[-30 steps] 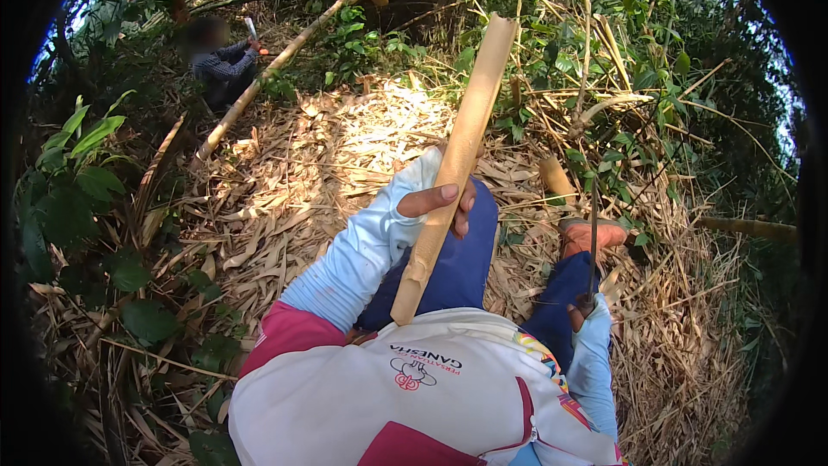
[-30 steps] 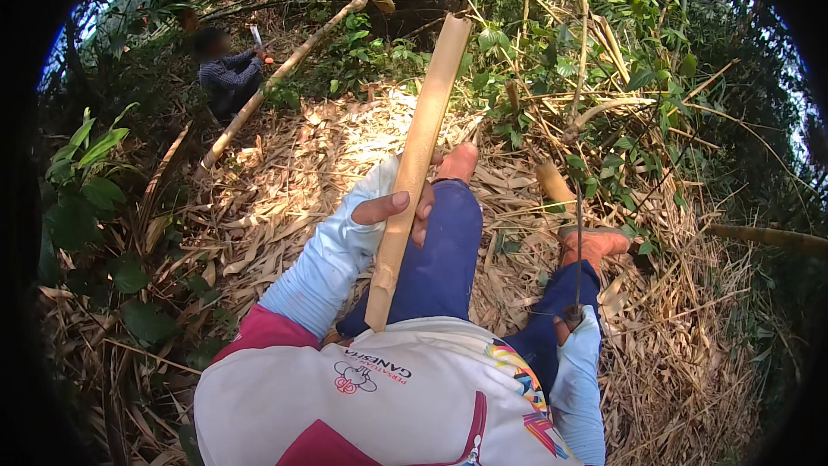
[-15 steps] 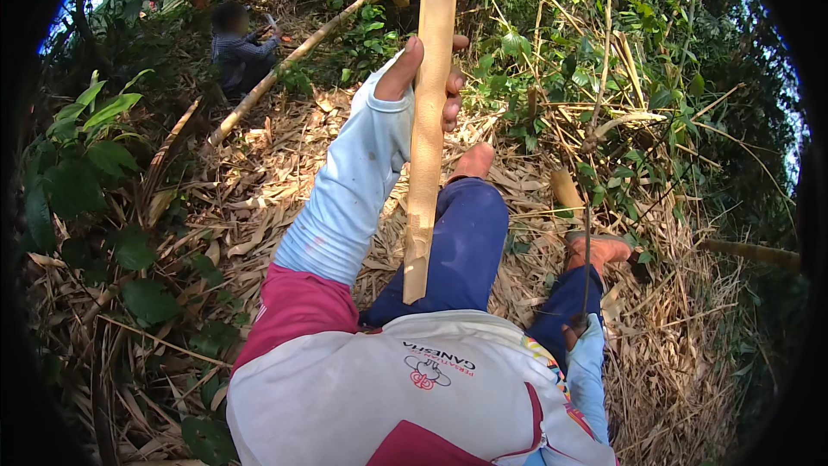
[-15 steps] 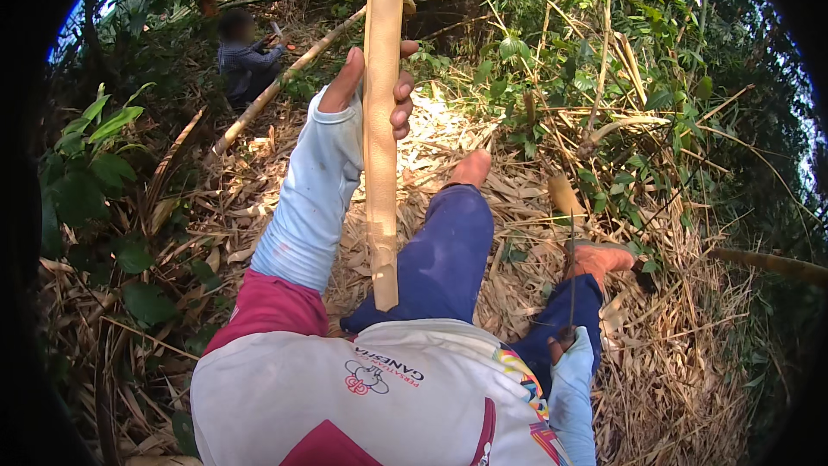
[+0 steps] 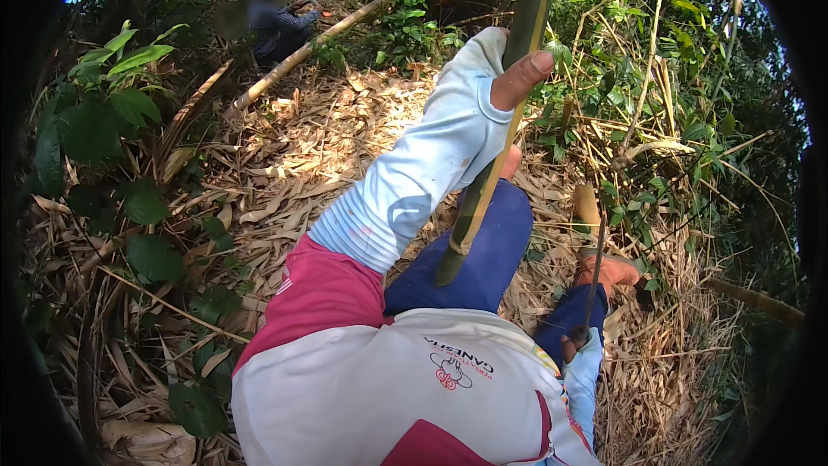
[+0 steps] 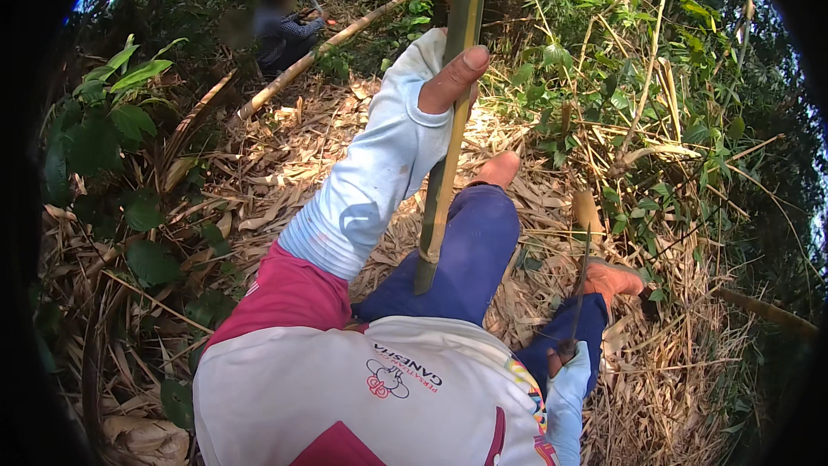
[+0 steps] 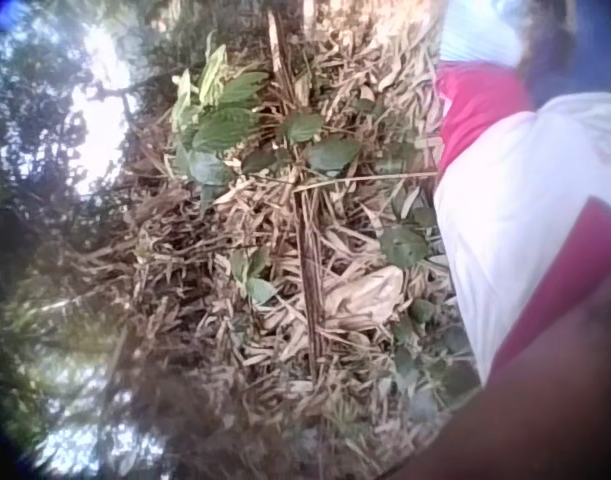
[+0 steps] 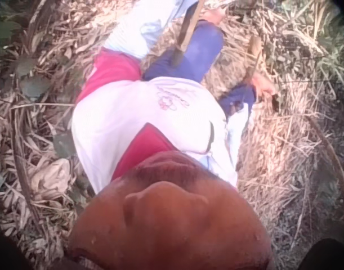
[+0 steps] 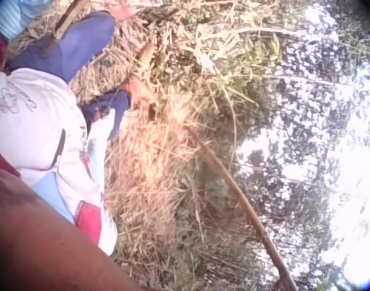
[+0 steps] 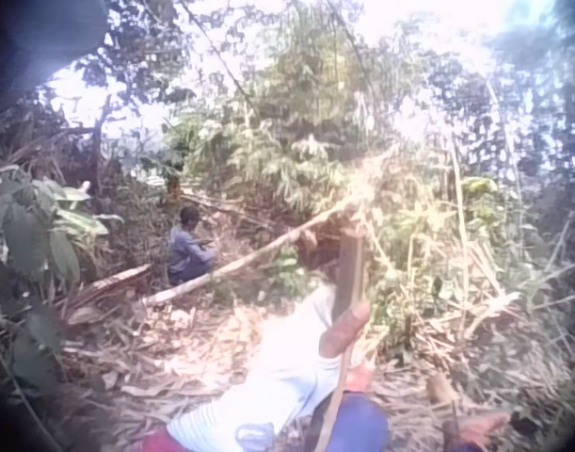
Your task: The person sits on the ground in a bamboo grove and uses a large machete to split a long bamboo pole into thin strips. They hold the bamboo vertically and repeatedly strike it with the machete to separate the material.
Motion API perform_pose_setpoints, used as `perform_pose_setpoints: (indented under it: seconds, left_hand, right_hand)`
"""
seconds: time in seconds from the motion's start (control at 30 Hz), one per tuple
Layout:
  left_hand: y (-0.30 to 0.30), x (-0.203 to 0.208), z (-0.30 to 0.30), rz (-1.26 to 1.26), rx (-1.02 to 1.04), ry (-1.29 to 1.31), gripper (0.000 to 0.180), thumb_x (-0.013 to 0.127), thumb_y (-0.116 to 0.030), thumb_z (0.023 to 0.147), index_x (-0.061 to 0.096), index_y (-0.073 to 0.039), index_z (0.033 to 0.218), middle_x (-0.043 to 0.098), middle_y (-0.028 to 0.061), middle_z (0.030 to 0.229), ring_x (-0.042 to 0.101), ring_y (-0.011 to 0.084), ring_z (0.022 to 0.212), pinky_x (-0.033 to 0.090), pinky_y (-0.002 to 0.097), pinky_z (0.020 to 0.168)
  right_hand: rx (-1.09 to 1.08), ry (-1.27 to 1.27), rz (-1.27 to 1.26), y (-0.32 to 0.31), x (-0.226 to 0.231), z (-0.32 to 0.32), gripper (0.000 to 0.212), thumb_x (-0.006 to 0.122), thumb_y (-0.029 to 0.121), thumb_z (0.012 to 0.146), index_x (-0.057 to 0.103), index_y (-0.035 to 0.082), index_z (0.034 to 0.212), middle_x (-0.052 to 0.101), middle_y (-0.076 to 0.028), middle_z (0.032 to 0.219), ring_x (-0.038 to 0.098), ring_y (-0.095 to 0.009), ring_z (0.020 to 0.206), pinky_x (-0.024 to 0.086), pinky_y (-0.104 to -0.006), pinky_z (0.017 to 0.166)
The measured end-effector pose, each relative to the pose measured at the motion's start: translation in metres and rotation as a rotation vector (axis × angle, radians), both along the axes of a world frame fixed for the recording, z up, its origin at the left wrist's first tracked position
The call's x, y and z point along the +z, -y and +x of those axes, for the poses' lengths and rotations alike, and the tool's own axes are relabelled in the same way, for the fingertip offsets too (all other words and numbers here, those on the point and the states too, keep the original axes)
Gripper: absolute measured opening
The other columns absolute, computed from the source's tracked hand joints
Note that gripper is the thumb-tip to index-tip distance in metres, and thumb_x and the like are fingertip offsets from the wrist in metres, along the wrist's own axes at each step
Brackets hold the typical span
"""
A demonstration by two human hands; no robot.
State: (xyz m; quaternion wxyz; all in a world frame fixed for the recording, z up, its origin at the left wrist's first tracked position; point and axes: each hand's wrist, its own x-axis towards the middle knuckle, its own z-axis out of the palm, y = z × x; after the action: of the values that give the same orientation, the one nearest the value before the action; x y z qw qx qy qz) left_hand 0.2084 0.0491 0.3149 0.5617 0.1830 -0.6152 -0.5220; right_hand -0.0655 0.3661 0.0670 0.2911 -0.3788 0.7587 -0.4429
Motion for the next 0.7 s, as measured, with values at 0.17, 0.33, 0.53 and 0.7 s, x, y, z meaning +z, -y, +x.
perform_pose_setpoints:
  seconds: [0.17,0.33,0.53,0.7]
  left_hand:
    - [-0.002,0.006,0.007,-0.022,0.011,-0.04,0.057,0.077,-0.047,0.08,0.057,-0.002,0.109,0.061,0.0068,0.096,0.058,0.0152,0.09,0.047,0.0315,0.079]
    - [-0.001,0.013,0.023,0.022,-0.081,-0.126,0.057,0.076,-0.033,0.085,0.047,0.003,0.117,0.061,0.0142,0.098,0.067,0.0213,0.085,0.057,0.0334,0.071]
    - [-0.004,0.015,0.032,0.019,-0.093,-0.102,0.055,0.068,-0.025,0.091,0.036,0.004,0.125,0.063,0.0192,0.096,0.07,0.0279,0.082,0.061,0.036,0.066]
    - [-0.007,0.018,0.028,0.035,-0.112,-0.135,0.056,0.067,-0.024,0.091,0.035,0.005,0.125,0.064,0.019,0.093,0.07,0.0267,0.079,0.061,0.0356,0.066]
  right_hand:
    - [-0.007,-0.011,0.033,0.0,0.003,0.003,0.021,0.069,0.0,0.081,0.053,0.004,0.095,0.054,0.0,0.081,0.048,-0.008,0.075,0.042,-0.0233,0.072]
    - [0.019,-0.022,0.101,0.002,0.01,0.001,0.021,0.068,-0.001,0.081,0.053,0.003,0.096,0.054,0.001,0.082,0.048,-0.008,0.075,0.042,-0.0225,0.071]
    - [-0.003,-0.005,-0.002,0.011,0.01,0.006,0.023,0.07,-0.001,0.079,0.054,0.004,0.096,0.056,0.0,0.08,0.049,-0.008,0.072,0.042,-0.024,0.068]
    - [-0.028,-0.004,0.027,0.013,0.016,0.01,0.022,0.071,0.002,0.079,0.056,0.004,0.095,0.056,0.0,0.078,0.049,-0.009,0.071,0.043,-0.0253,0.067]
